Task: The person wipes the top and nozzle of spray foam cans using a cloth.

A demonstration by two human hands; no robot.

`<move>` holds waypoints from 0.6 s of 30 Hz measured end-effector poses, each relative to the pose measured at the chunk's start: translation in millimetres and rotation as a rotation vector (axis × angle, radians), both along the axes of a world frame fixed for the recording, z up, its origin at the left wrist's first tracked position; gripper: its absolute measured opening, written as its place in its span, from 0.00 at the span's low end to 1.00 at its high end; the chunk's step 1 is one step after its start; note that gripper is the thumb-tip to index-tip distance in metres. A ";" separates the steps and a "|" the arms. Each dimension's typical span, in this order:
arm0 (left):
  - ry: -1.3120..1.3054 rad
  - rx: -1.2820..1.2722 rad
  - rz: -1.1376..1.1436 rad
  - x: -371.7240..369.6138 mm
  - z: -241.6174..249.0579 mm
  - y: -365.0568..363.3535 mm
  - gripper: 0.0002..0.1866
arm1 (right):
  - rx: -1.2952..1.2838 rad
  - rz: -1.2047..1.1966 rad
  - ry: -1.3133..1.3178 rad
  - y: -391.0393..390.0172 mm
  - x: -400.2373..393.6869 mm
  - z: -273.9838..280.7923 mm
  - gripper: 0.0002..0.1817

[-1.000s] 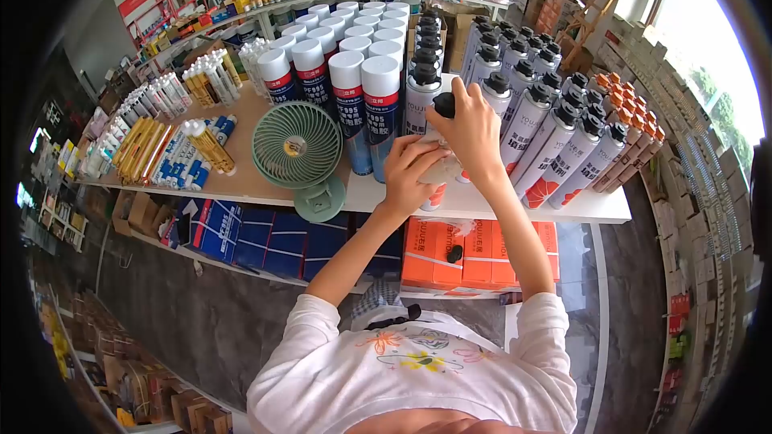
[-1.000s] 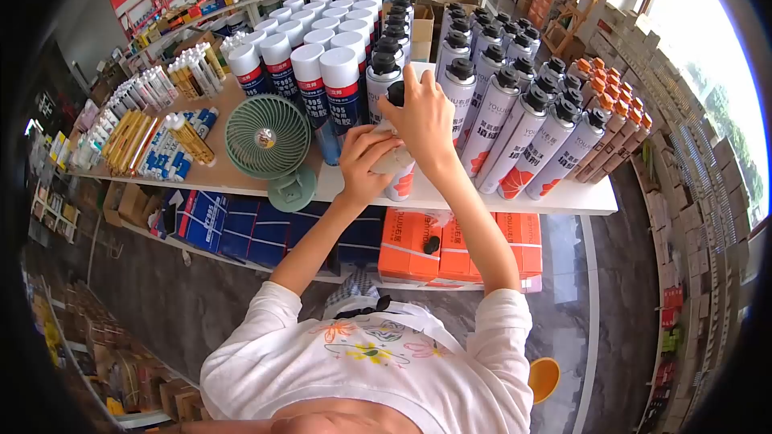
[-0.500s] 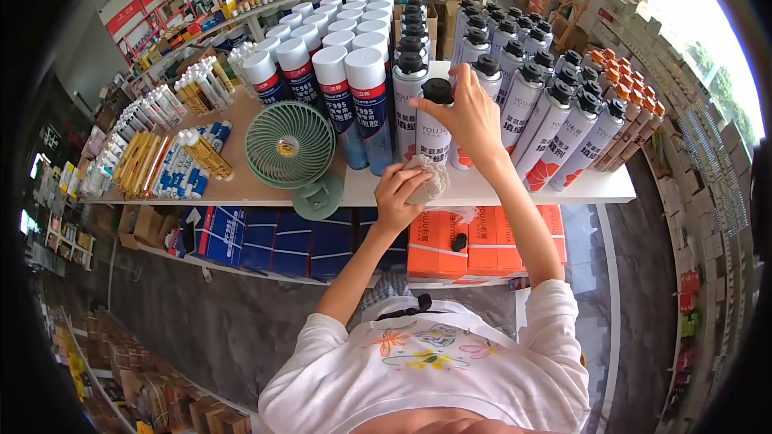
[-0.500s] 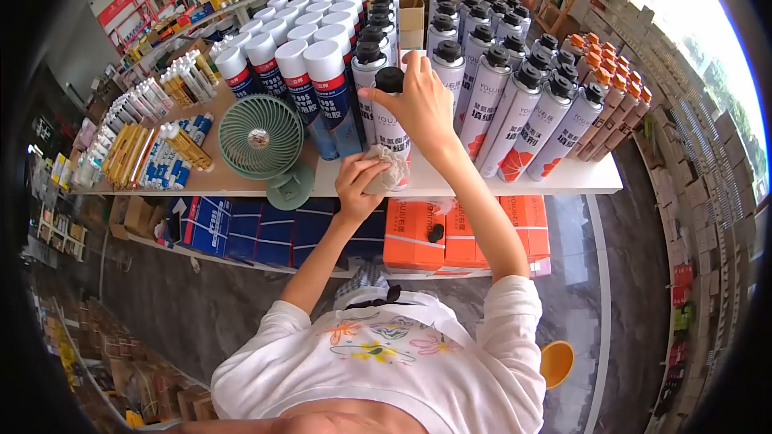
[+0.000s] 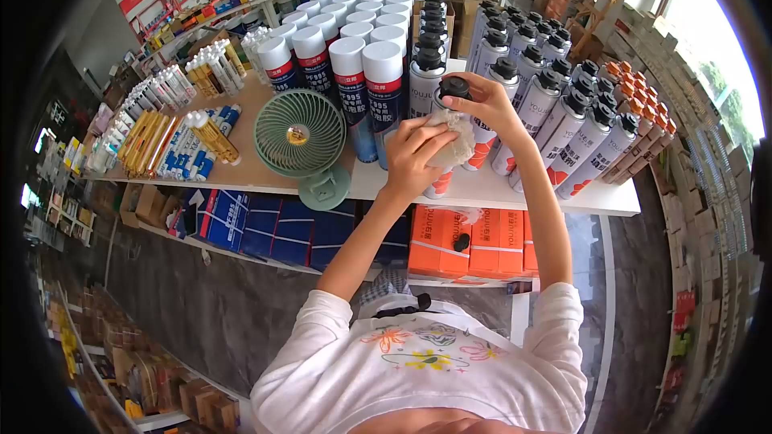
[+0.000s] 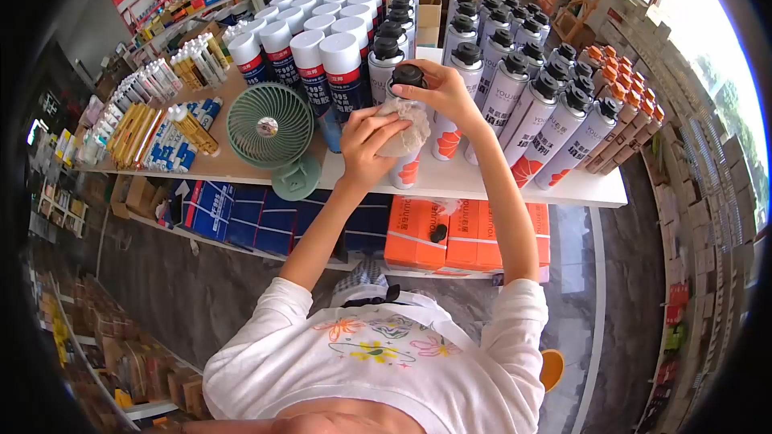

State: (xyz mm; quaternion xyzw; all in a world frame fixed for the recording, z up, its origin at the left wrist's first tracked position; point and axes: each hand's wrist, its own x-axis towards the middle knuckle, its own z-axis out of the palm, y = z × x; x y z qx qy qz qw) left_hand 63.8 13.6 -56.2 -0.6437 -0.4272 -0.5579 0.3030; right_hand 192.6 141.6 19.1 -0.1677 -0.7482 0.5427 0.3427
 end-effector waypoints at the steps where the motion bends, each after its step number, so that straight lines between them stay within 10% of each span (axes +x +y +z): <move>1: -0.003 0.001 0.003 -0.8 -15.1 -2.7 0.27 | 0.001 0.003 -0.003 -2.1 -0.9 -1.1 0.27; 5: 0.040 -0.183 -0.018 -10.3 -93.3 -12.0 0.25 | -0.038 -0.064 0.006 -7.0 -5.5 -1.8 0.26; 14: -0.032 -0.037 0.065 11.3 6.6 -10.9 0.26 | 0.304 -0.507 -0.022 -49.8 -16.8 -3.5 0.25; 18: 0.113 -0.111 0.087 5.4 -41.1 -17.2 0.26 | 0.352 -0.527 -0.001 -49.2 -20.4 -5.6 0.25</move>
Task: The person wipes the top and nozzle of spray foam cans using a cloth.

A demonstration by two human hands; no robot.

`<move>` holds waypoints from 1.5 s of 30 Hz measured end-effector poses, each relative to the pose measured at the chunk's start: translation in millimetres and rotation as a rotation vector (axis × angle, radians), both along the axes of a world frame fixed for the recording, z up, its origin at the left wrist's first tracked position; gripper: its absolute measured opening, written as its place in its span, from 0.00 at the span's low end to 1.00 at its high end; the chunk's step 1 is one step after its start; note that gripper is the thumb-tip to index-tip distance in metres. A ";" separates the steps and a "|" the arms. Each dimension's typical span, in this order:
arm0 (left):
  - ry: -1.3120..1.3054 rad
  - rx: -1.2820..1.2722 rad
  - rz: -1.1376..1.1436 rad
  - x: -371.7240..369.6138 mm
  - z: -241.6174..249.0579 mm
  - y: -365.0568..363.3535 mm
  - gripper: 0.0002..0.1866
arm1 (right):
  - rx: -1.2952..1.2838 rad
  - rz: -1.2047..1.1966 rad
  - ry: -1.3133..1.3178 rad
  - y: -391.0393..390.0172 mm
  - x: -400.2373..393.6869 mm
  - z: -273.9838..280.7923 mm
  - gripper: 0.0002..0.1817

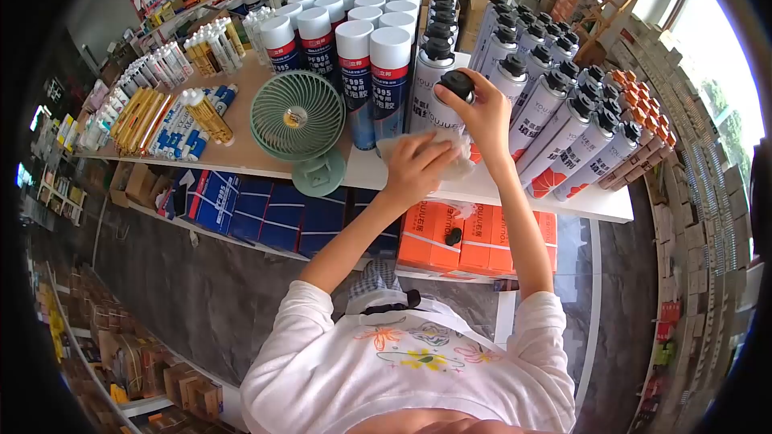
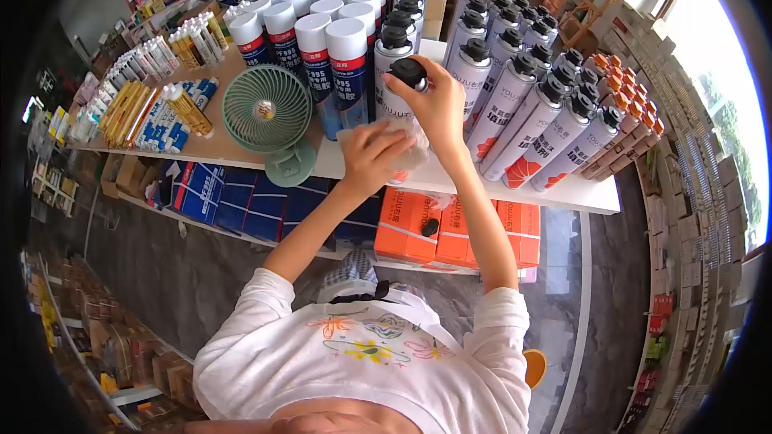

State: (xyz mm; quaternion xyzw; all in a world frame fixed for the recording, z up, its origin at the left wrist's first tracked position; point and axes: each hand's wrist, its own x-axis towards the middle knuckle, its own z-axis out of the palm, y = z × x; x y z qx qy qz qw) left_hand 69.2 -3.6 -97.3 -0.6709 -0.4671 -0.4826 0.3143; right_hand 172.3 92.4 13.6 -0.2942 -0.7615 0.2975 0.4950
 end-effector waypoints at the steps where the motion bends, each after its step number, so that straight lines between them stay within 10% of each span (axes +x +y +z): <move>1: 0.002 0.001 0.003 -1.1 -25.7 -6.5 0.26 | 0.001 0.003 0.002 -1.0 -1.4 -2.1 0.25; 5: 0.127 -0.214 -0.035 -8.6 -114.9 -11.9 0.28 | 0.092 -0.028 0.065 -2.3 -3.2 -9.1 0.25; 13: -0.006 -0.049 0.003 6.9 8.5 -8.2 0.28 | 0.199 -0.073 0.042 -3.5 -1.8 -9.6 0.26; 23: 0.013 -0.287 0.013 -21.4 -87.9 -18.5 0.31 | 0.182 -0.152 -0.267 12.6 -3.5 10.1 0.28; 29: -0.066 -0.309 -0.017 -30.8 -51.3 -23.5 0.31 | 0.006 0.320 -0.128 41.2 13.4 3.8 0.34; 38: 0.099 0.036 -0.042 -14.3 62.3 9.3 0.29 | 0.047 0.273 -0.372 55.4 14.3 31.0 0.25; 45: 0.217 -0.251 -0.009 -28.1 -62.5 6.7 0.26 | 0.178 -0.013 -0.280 33.7 4.6 21.3 0.28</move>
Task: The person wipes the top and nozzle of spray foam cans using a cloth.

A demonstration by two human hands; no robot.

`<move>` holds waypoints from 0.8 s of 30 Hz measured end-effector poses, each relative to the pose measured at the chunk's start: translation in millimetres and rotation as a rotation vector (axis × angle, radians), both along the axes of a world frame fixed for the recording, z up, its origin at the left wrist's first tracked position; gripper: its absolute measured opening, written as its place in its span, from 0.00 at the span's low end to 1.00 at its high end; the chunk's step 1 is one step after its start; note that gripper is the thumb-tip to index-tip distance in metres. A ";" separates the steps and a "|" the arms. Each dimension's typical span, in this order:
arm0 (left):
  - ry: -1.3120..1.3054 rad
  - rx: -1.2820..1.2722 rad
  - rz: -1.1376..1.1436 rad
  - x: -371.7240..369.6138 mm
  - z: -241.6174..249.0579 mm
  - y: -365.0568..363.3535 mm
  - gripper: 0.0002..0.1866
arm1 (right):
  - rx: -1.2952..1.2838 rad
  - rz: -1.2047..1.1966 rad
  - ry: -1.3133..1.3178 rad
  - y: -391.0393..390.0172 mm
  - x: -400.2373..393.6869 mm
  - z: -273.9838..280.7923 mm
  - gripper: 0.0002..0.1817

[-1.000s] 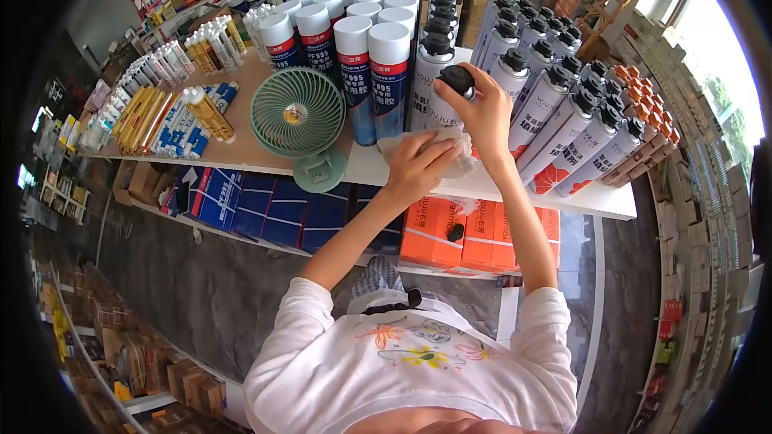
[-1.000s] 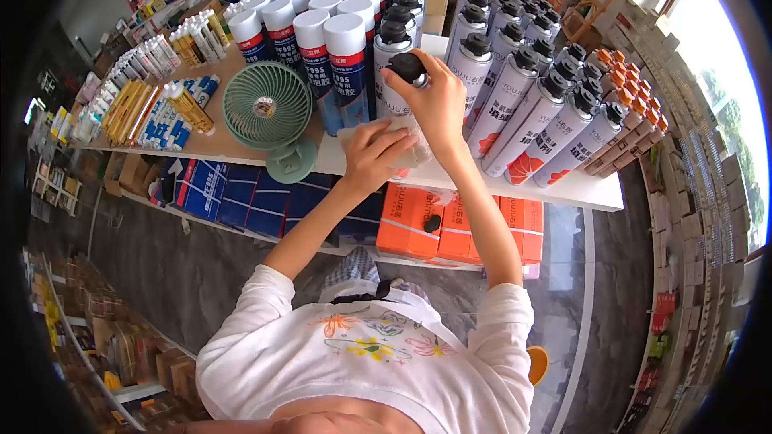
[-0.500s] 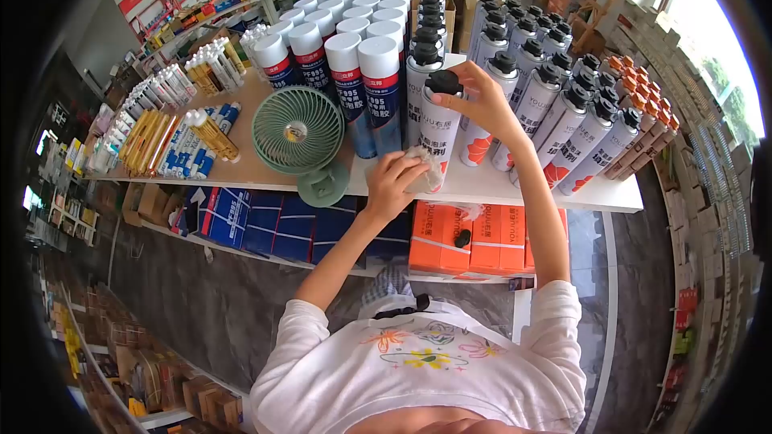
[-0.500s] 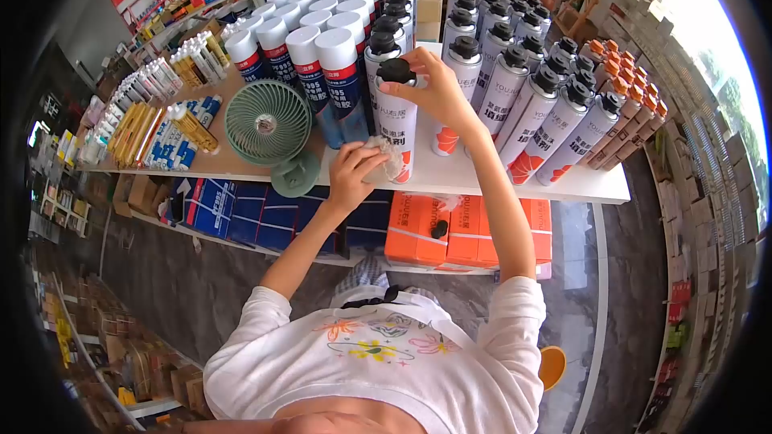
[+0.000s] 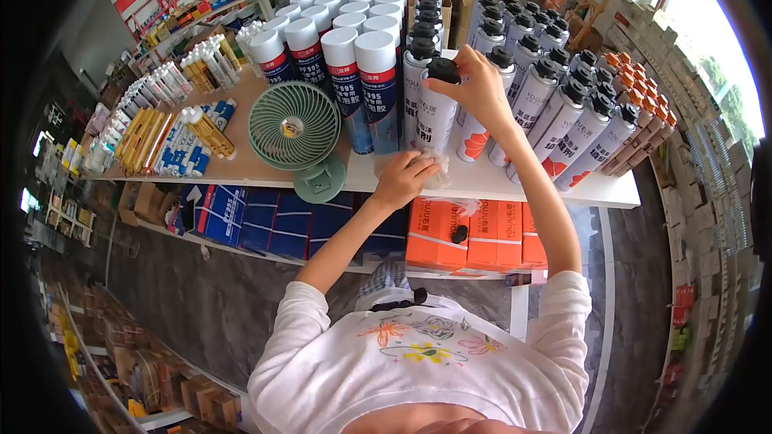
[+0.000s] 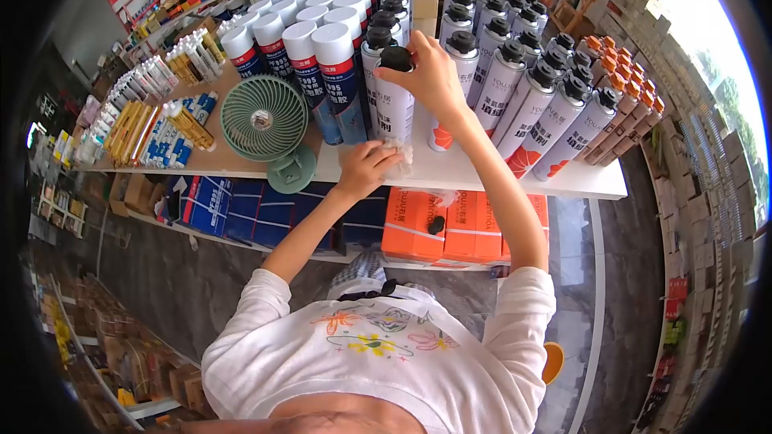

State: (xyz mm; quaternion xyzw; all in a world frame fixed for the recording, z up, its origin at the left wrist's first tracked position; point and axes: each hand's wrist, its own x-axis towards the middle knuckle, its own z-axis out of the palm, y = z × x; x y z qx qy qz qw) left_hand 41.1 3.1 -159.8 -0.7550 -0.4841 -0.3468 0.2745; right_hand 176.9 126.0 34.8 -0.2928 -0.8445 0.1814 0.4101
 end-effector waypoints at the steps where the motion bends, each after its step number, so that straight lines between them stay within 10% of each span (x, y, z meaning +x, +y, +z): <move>1: 0.003 0.002 -0.003 2.4 -3.7 -5.4 0.26 | 0.005 0.044 0.011 0.3 -5.1 -4.2 0.30; 11: -0.205 0.263 -0.044 11.9 115.9 11.5 0.28 | -0.029 0.169 -0.189 11.5 1.2 18.6 0.36; 24: -0.213 0.031 -0.044 4.7 11.7 -5.0 0.28 | -0.164 0.159 -0.166 9.6 -3.5 14.6 0.35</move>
